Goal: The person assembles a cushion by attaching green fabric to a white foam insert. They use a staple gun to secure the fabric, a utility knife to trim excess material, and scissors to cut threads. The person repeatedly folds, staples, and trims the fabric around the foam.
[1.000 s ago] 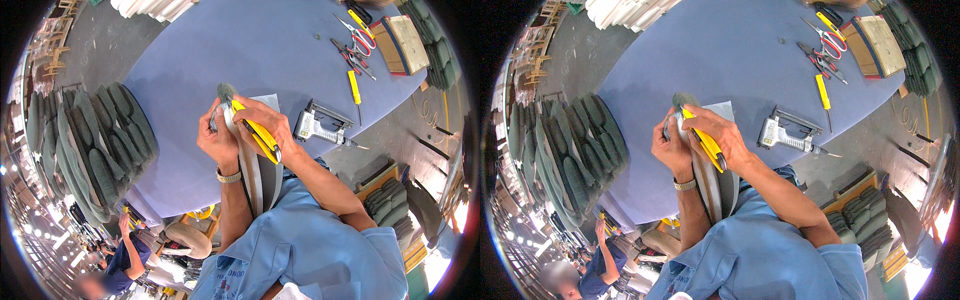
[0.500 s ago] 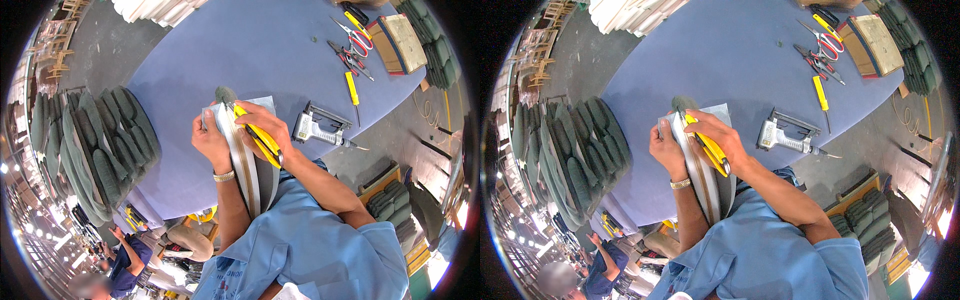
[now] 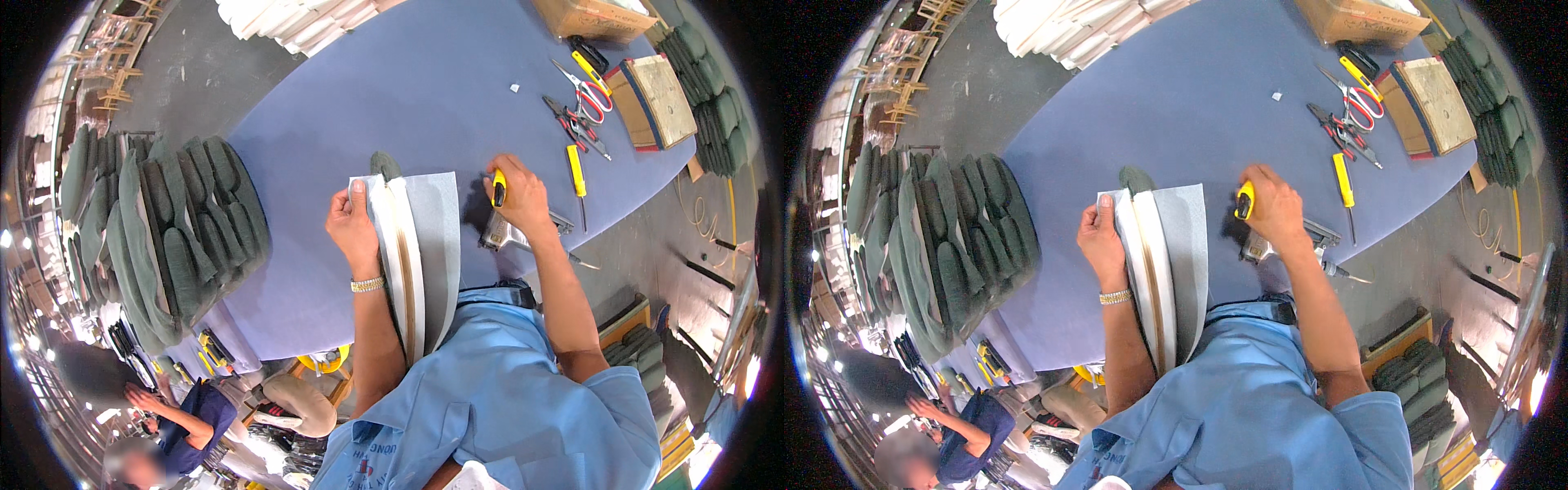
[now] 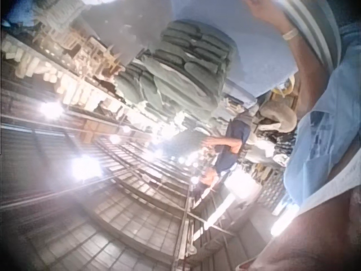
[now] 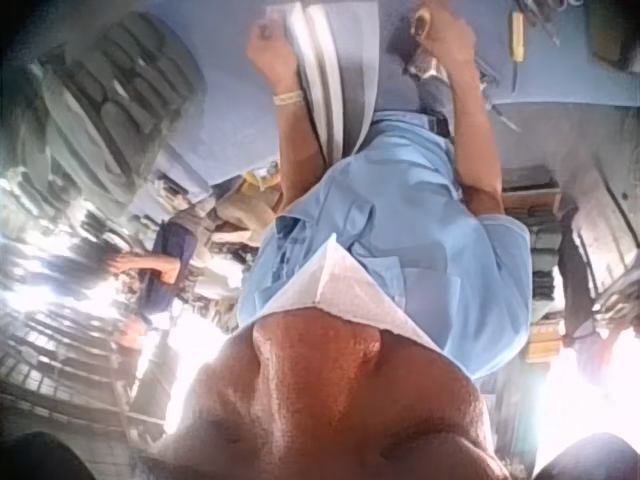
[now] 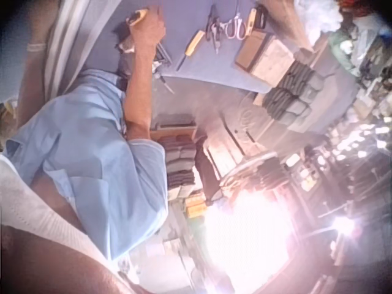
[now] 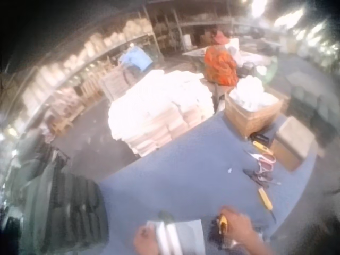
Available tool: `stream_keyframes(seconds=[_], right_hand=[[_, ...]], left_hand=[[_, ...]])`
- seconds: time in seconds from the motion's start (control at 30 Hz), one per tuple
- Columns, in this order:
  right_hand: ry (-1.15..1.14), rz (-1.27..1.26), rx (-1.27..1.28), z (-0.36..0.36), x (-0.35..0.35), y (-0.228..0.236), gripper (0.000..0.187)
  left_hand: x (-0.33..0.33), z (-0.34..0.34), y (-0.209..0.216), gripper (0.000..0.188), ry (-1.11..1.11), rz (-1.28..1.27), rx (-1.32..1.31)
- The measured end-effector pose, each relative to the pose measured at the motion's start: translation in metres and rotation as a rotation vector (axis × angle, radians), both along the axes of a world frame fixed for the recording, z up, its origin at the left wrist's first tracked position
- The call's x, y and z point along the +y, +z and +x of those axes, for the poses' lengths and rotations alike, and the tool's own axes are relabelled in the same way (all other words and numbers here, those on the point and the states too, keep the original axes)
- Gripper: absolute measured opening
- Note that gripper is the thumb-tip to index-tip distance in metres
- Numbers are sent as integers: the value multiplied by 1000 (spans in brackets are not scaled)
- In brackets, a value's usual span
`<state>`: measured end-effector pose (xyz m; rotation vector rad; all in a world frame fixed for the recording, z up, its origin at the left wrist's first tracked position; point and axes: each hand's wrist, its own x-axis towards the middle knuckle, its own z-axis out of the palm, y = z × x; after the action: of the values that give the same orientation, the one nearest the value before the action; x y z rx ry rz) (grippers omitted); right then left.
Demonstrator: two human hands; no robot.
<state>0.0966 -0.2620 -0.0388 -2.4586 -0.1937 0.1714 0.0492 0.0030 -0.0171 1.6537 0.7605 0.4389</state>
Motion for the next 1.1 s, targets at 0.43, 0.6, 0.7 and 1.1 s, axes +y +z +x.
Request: stream_keyframes(seconds=[0.43, 0.6, 0.7, 1.1], right_hand=[[-149, 199, 244, -6, -32, -8, 50], [156, 554, 468, -39, 54, -42, 66], [16, 404, 521, -45, 88, -11, 73], [315, 973, 281, -33, 123, 107, 49]], left_hand=[[-15, -18, 28, 36, -208, 206, 26], [5, -10, 16, 60, -246, -201, -114], [28, 18, 15, 75, -276, -396, -128], [44, -4, 124, 66, -269, -14, -539]])
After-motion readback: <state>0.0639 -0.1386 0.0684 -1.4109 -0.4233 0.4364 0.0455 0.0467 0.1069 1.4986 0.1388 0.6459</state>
